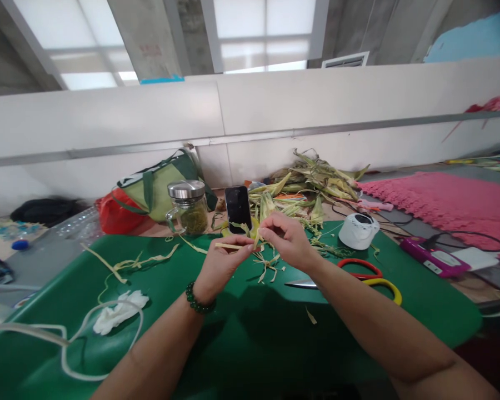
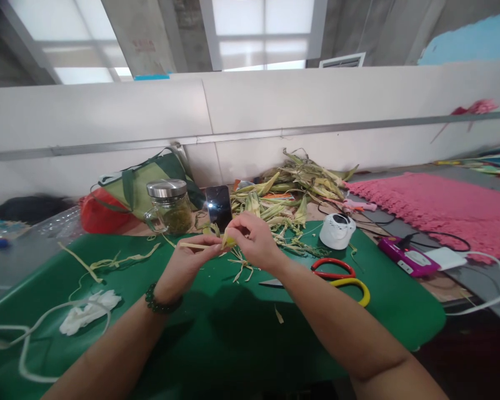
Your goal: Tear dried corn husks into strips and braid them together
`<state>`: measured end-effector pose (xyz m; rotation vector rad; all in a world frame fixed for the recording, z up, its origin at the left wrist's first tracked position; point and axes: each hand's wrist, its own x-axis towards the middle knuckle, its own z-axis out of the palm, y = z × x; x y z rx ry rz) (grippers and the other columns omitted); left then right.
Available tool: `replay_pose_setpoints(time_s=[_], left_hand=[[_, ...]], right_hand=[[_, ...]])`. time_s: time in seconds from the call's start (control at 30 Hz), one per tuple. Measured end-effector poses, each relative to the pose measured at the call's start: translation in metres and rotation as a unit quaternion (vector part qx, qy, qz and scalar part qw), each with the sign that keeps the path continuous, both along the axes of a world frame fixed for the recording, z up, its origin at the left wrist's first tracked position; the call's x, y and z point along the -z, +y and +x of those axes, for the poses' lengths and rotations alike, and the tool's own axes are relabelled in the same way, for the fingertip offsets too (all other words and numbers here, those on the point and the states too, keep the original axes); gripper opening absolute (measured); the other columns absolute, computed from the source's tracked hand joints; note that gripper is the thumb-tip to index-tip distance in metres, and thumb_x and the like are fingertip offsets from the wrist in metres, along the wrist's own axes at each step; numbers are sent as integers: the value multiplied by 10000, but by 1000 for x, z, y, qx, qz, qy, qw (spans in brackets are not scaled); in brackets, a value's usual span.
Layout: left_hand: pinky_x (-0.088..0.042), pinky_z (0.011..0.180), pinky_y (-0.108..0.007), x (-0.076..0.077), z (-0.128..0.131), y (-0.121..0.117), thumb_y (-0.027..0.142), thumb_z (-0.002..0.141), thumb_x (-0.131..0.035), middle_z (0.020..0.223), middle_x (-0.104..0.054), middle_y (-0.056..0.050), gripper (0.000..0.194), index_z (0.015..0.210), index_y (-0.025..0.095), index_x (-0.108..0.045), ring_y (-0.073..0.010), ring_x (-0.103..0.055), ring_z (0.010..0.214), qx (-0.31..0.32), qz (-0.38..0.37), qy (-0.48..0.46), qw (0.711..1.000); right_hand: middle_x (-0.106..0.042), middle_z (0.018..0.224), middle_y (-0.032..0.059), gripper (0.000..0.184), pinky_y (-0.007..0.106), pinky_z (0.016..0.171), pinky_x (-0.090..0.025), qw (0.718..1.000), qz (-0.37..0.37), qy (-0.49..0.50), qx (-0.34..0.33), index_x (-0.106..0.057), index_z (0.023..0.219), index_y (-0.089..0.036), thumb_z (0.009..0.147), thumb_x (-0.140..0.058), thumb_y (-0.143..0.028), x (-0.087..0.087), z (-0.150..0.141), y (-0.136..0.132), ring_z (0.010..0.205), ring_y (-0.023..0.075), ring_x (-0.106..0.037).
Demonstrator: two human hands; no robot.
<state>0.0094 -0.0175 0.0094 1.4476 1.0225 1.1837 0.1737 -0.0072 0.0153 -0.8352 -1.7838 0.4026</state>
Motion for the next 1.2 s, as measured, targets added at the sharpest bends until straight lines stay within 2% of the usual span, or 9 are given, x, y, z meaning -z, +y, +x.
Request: replay_pose_setpoints(time_s=[0.17, 0.37, 0.47, 0.57, 0.67, 0.8, 0.9, 1.07, 1.2], left_hand=[[-499, 636, -248, 1, -2, 2, 308, 638, -737, 758, -705, -44, 223, 792, 150, -707, -159, -634, 692, -27, 32, -31, 999], [-516, 725, -255, 1, -1, 2, 256, 642, -733, 862, -675, -34, 237, 834, 168, -625, -158, -632, 810, -44, 101, -69, 992], [-517, 734, -246, 4, -1, 1, 241, 653, -735, 900, -670, -33, 289, 895, 186, -587, -157, -636, 849, -21, 122, -92, 988], [-513, 794, -269, 8, 0, 1, 278, 697, -712, 1048, -666, -78, 411, 1074, 186, -575, -181, -630, 951, 27, 82, -112, 990], [-503, 858, -314, 10, 2, 2, 343, 714, -698, 1131, -653, -107, 502, 1168, 173, -565, -218, -613, 1032, 35, 47, -113, 992], [-521, 838, -330, 9, 4, 3, 410, 697, -699, 1012, -707, -92, 515, 1137, 155, -618, -229, -650, 952, -22, 66, -83, 994], [-528, 828, -317, 9, 3, 4, 401, 709, -693, 907, -725, -65, 520, 1158, 151, -613, -205, -666, 880, -44, 70, -87, 993], [-537, 807, -293, 9, -2, 6, 364, 748, -668, 875, -708, -43, 512, 1206, 154, -576, -172, -663, 840, -32, 82, -113, 990], [-523, 797, -267, 5, -7, 5, 290, 745, -690, 923, -706, -54, 688, 1362, 197, -400, -174, -657, 897, 22, 117, -115, 986]], right_hand=[[-517, 665, -3, 153, 240, 560, -388, 997, -66, 30, -13, -529, 693, -181, 826, -496, -251, 1, 0, 5, 622, 120, -490], [-601, 982, 75, 107, 359, 844, -409, 998, 44, -45, -16, -477, 756, -199, 856, -438, -204, -2, 2, 1, 996, 202, -539], [-600, 851, 57, 109, 325, 761, -424, 993, 73, -93, 0, -451, 746, -207, 849, -425, -186, 0, 2, 0, 865, 187, -556], [-546, 715, 18, 120, 269, 648, -411, 991, 86, -100, 20, -440, 733, -209, 847, -416, -184, 3, 0, 1, 689, 150, -520], [-542, 710, 8, 110, 248, 617, -402, 993, 89, -78, 24, -451, 755, -204, 861, -421, -202, 7, -3, 2, 650, 133, -512], [-541, 694, 6, 120, 242, 592, -392, 996, 63, -65, 26, -469, 753, -196, 864, -429, -216, 9, -5, 2, 624, 127, -506], [-522, 675, 10, 140, 252, 599, -383, 992, 81, -90, 37, -462, 703, -195, 841, -447, -201, 7, -6, 0, 630, 136, -489], [-525, 663, 8, 152, 243, 580, -373, 991, 95, -92, 29, -477, 688, -189, 839, -464, -205, 5, -5, -4, 612, 127, -483], [-532, 665, 12, 146, 247, 590, -380, 989, 114, -89, 28, -482, 682, -186, 827, -483, -198, 4, -4, -5, 628, 133, -494]])
